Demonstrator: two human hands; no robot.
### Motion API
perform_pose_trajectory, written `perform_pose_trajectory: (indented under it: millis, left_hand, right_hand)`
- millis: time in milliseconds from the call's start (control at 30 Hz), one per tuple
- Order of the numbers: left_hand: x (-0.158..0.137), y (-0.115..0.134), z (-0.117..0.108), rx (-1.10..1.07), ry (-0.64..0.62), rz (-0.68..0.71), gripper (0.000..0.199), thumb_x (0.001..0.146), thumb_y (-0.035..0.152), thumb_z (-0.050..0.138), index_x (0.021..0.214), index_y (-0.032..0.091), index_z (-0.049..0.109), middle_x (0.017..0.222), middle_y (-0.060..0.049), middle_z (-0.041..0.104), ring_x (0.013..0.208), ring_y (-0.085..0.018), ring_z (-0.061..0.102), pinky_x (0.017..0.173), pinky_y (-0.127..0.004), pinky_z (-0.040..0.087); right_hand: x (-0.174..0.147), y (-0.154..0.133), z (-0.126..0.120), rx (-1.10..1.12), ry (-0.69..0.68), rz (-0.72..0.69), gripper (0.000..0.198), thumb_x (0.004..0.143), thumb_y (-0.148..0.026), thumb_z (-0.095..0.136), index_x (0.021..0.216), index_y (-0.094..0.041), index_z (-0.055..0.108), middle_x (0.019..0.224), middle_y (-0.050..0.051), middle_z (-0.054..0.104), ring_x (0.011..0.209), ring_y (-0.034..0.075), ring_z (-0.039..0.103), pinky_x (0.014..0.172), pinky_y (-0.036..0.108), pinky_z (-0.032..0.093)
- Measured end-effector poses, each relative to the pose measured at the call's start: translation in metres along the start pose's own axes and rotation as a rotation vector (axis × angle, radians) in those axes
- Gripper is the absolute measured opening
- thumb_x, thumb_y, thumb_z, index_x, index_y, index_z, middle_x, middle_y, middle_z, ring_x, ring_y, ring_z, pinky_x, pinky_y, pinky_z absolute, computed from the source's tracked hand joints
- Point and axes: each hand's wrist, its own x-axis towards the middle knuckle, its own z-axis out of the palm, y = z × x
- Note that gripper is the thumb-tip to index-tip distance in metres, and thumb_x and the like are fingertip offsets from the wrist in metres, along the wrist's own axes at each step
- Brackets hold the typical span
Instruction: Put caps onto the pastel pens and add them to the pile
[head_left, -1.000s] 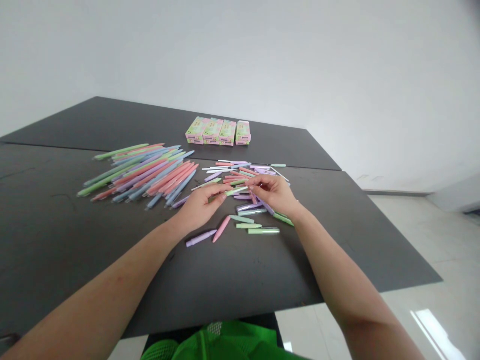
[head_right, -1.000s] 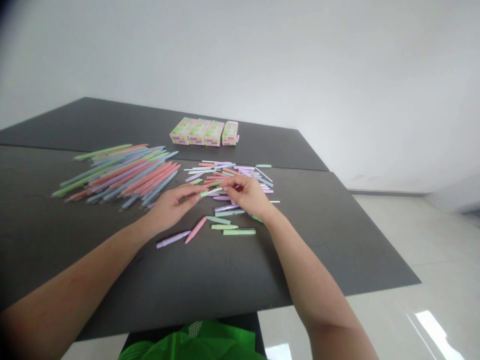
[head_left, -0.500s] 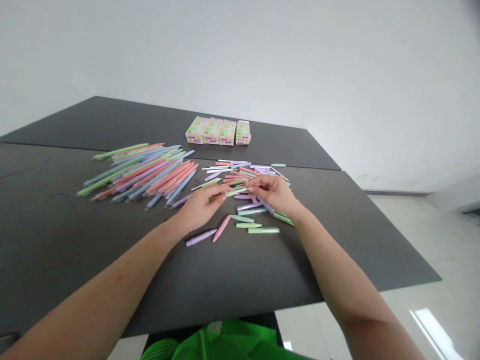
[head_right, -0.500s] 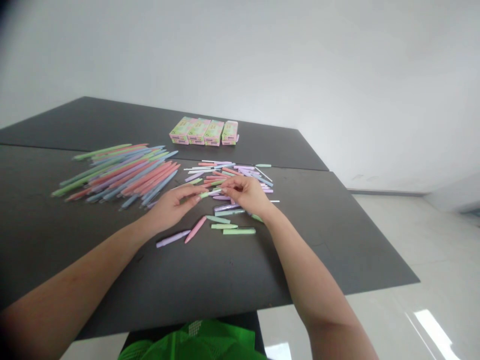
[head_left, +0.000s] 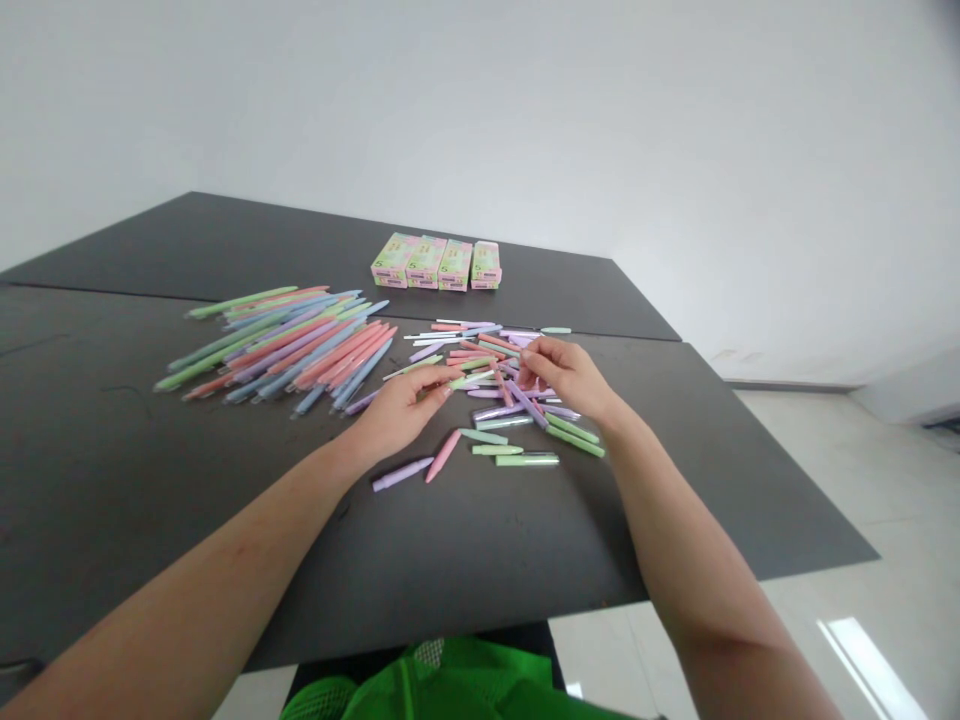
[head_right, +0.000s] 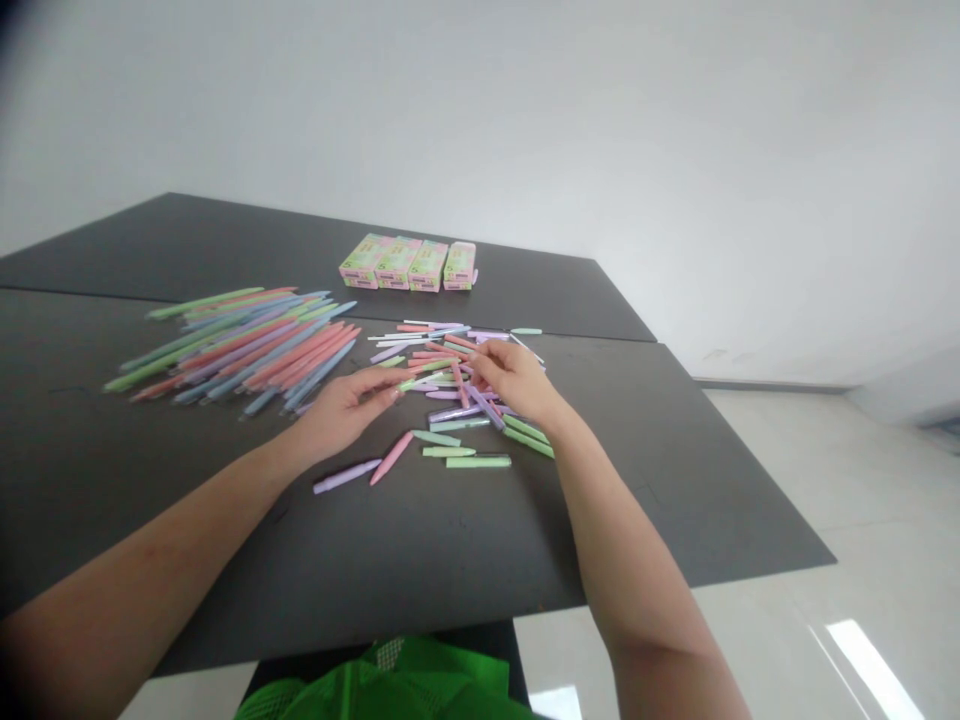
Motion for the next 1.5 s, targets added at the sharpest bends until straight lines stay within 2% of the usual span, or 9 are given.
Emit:
perform_pose_trajectory:
  millis: [100,233,367,533,733,933,1133,1267,1500]
  left_hand:
    - [0.000,-0.002,-0.001,-0.005,0.023,-0.024,0.035,0.086,0.035,0.055,0.113,0.017,0.068,0.119,-0.010,0.068,0.111,-0.025,0.061,0.102,-0.043,0.043]
    - [0.001,-0.003,0.000,0.000,0.047,-0.022,0.033,0.085,0.035,0.056,0.110,0.018,0.069,0.117,-0.009,0.069,0.109,-0.025,0.062,0.102,-0.042,0.043]
    - [0.002,-0.002,0.000,0.002,0.050,-0.015,0.033,0.085,0.035,0.056,0.109,0.017,0.070,0.116,-0.010,0.069,0.109,-0.025,0.062,0.103,-0.042,0.043]
    - [0.002,-0.002,0.000,0.007,0.053,-0.014,0.033,0.085,0.034,0.055,0.110,0.017,0.069,0.117,-0.010,0.069,0.109,-0.025,0.062,0.102,-0.041,0.044]
    - [0.001,-0.004,0.000,0.024,0.054,-0.008,0.034,0.086,0.033,0.054,0.113,0.018,0.069,0.118,-0.009,0.069,0.110,-0.024,0.061,0.101,-0.040,0.044]
    - [0.002,-0.003,-0.001,0.022,0.057,0.007,0.033,0.086,0.035,0.055,0.110,0.017,0.070,0.115,-0.009,0.069,0.108,-0.025,0.062,0.100,-0.039,0.044]
    - [-0.001,-0.003,-0.001,0.046,0.052,0.012,0.034,0.087,0.034,0.054,0.111,0.017,0.069,0.115,-0.010,0.069,0.108,-0.024,0.062,0.098,-0.038,0.045]
    - [-0.001,-0.001,-0.002,0.044,0.048,0.007,0.033,0.087,0.034,0.054,0.110,0.016,0.070,0.114,-0.009,0.069,0.107,-0.025,0.062,0.098,-0.039,0.045]
    - [-0.001,0.002,-0.002,0.042,0.037,0.010,0.032,0.087,0.031,0.053,0.110,0.016,0.070,0.115,-0.010,0.069,0.106,-0.025,0.063,0.099,-0.041,0.044]
  right_hand:
    - [-0.006,-0.005,-0.006,-0.225,-0.165,-0.019,0.021,0.082,-0.033,0.061,0.072,-0.016,0.068,0.060,0.000,0.064,0.052,0.010,0.050,0.052,0.023,0.037]
    - [-0.015,-0.014,0.009,-0.338,-0.458,-0.099,0.012,0.076,-0.022,0.064,0.079,-0.018,0.076,0.068,0.000,0.069,0.058,0.012,0.056,0.056,0.023,0.039]
    - [-0.021,-0.018,0.032,-0.474,-0.538,-0.205,0.011,0.074,-0.020,0.067,0.081,-0.019,0.076,0.071,0.001,0.071,0.061,0.013,0.059,0.058,0.024,0.038]
    - [-0.025,-0.020,0.042,-0.777,-0.423,-0.281,0.006,0.076,-0.021,0.069,0.080,-0.019,0.073,0.079,0.006,0.071,0.074,0.019,0.062,0.062,0.027,0.037]
    - [-0.029,-0.025,0.049,-0.885,-0.430,-0.331,0.010,0.079,-0.024,0.063,0.082,-0.018,0.071,0.083,0.008,0.070,0.074,0.020,0.061,0.059,0.028,0.034]
    - [-0.021,-0.023,0.026,-0.559,-0.317,-0.277,0.005,0.072,-0.018,0.063,0.076,-0.017,0.065,0.075,0.002,0.066,0.068,0.014,0.056,0.063,0.025,0.038]
    - [-0.009,-0.007,-0.016,-0.045,-0.095,-0.013,0.017,0.080,-0.032,0.062,0.086,-0.016,0.060,0.065,0.001,0.063,0.057,0.012,0.057,0.055,0.024,0.042]
    - [-0.007,-0.005,-0.020,-0.049,0.008,-0.053,0.023,0.080,-0.035,0.066,0.091,-0.014,0.065,0.075,0.003,0.066,0.064,0.013,0.060,0.061,0.025,0.047]
    - [-0.007,-0.005,-0.015,-0.119,-0.008,-0.107,0.025,0.080,-0.035,0.067,0.094,-0.015,0.070,0.087,0.006,0.070,0.074,0.016,0.063,0.066,0.026,0.048]
